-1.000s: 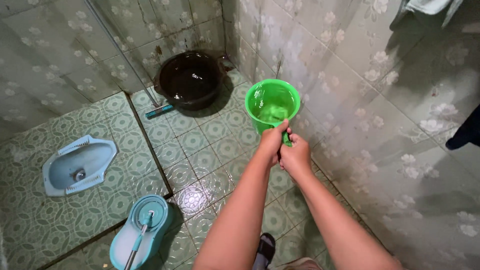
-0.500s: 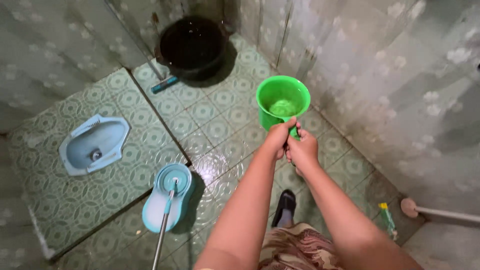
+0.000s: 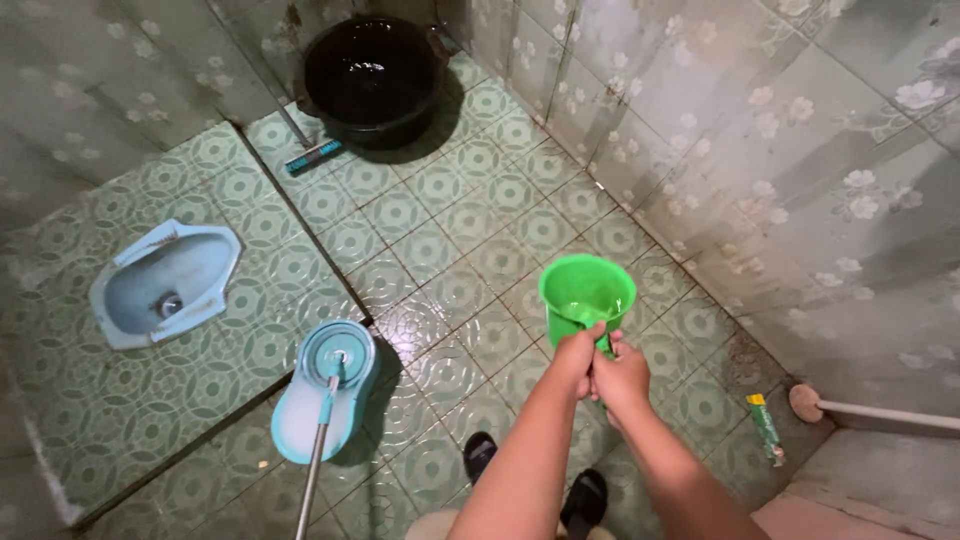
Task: Cleaning the bathroom floor and walls using a mop, brush, and water.
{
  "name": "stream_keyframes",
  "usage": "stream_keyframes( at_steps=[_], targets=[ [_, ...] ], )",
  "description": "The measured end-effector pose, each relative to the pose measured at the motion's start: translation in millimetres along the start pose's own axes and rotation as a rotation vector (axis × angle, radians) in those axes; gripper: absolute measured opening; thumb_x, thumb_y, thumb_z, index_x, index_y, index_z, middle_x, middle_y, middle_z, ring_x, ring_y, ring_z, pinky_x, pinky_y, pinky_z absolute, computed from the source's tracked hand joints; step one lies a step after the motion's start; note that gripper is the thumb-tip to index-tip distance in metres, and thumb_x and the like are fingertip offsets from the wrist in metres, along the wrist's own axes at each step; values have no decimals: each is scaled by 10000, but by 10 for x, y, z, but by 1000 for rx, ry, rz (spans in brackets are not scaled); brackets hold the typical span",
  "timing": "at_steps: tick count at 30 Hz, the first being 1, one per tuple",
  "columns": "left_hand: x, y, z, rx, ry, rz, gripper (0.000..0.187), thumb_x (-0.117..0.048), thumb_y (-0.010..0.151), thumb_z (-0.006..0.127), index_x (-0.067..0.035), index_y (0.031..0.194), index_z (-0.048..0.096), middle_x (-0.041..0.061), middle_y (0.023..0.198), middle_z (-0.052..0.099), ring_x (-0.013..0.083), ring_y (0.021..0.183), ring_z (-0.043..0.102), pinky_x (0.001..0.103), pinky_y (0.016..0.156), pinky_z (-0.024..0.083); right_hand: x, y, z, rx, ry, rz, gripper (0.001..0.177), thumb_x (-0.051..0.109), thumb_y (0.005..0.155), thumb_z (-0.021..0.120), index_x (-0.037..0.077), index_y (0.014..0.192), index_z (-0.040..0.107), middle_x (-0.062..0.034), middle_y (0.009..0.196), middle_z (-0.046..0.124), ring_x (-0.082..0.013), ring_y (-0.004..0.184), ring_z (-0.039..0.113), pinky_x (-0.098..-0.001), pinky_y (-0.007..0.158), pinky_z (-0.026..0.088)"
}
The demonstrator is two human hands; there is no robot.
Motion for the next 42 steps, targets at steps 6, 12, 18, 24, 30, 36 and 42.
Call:
stream_keyframes(
  at_steps=[6, 12, 18, 24, 30, 36, 42],
  targets=[
    [317, 434, 3, 142, -198, -105, 455, -514, 982, 561, -91, 1076, 702, 56, 783, 698, 187, 456, 577, 333, 354, 423, 27, 512, -191, -62, -644, 32, 373, 290, 859, 708, 37, 1133, 699, -179, 741, 707, -311, 639, 667, -442, 573, 513],
    [-41, 208, 356, 183, -364, -119, 650, -568, 965, 623, 12, 1258, 602, 151, 1088, 719, 281, 915, 706, 402, 820, 561, 727, 420, -94, -35, -998, 192, 410, 364, 862, 706, 16, 1061, 793, -203, 1086, 771, -367, 1037, 748, -477, 882, 579],
    [-576, -52, 777, 235, -379, -68, 717, -582, 926, 608, 0, 1344, 578, 183, 1304, 661, 323, 1167, 642, 470, 1066, 473, 1214, 438, -24, -111, -1019, 82, 393, 357, 884, 702, 48, 1120, 754, -210, 1215, 718, -390, 1119, 696, -499, 914, 559],
    [-849, -23, 928, 168, -348, 58, 674, -561, 905, 592, -73, 1369, 572, 145, 1295, 665, 309, 1159, 643, 475, 1032, 478, 1489, 471, -11, -174, -976, 24, 452, 406, 872, 709, 43, 1140, 731, -199, 1218, 709, -390, 1115, 689, -508, 907, 557],
    [-746, 251, 859, 26, -159, 73, 647, -542, 911, 601, -73, 1356, 572, 137, 1274, 674, 278, 1131, 644, 447, 1004, 470, 1013, 891, -195, -191, -801, -61, 482, 416, 807, 716, 13, 1069, 757, -276, 1084, 734, -414, 1008, 727, -492, 869, 563],
    [-434, 515, 576, 21, -247, 15, 572, -454, 907, 581, -19, 1279, 602, 186, 1169, 696, 334, 1048, 672, 510, 962, 510, 494, 1179, -162, -135, -855, -1, 513, 417, 783, 748, -33, 1030, 757, -296, 1050, 736, -421, 958, 738, -494, 802, 583],
    [-446, 419, -66, -17, -424, -117, 605, -501, 904, 537, -6, 1239, 627, 198, 1139, 708, 376, 1021, 681, 551, 908, 530, 347, 1068, 492, 19, -934, 67, 471, 339, 747, 786, -21, 1049, 763, -258, 1085, 741, -377, 976, 752, -472, 809, 595]
  ],
)
Point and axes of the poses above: each hand's wrist, its own y-axis towards the middle knuckle, its own z-axis out of the palm, x = y × z, the point moved 5 cm from there along y, towards the middle knuckle
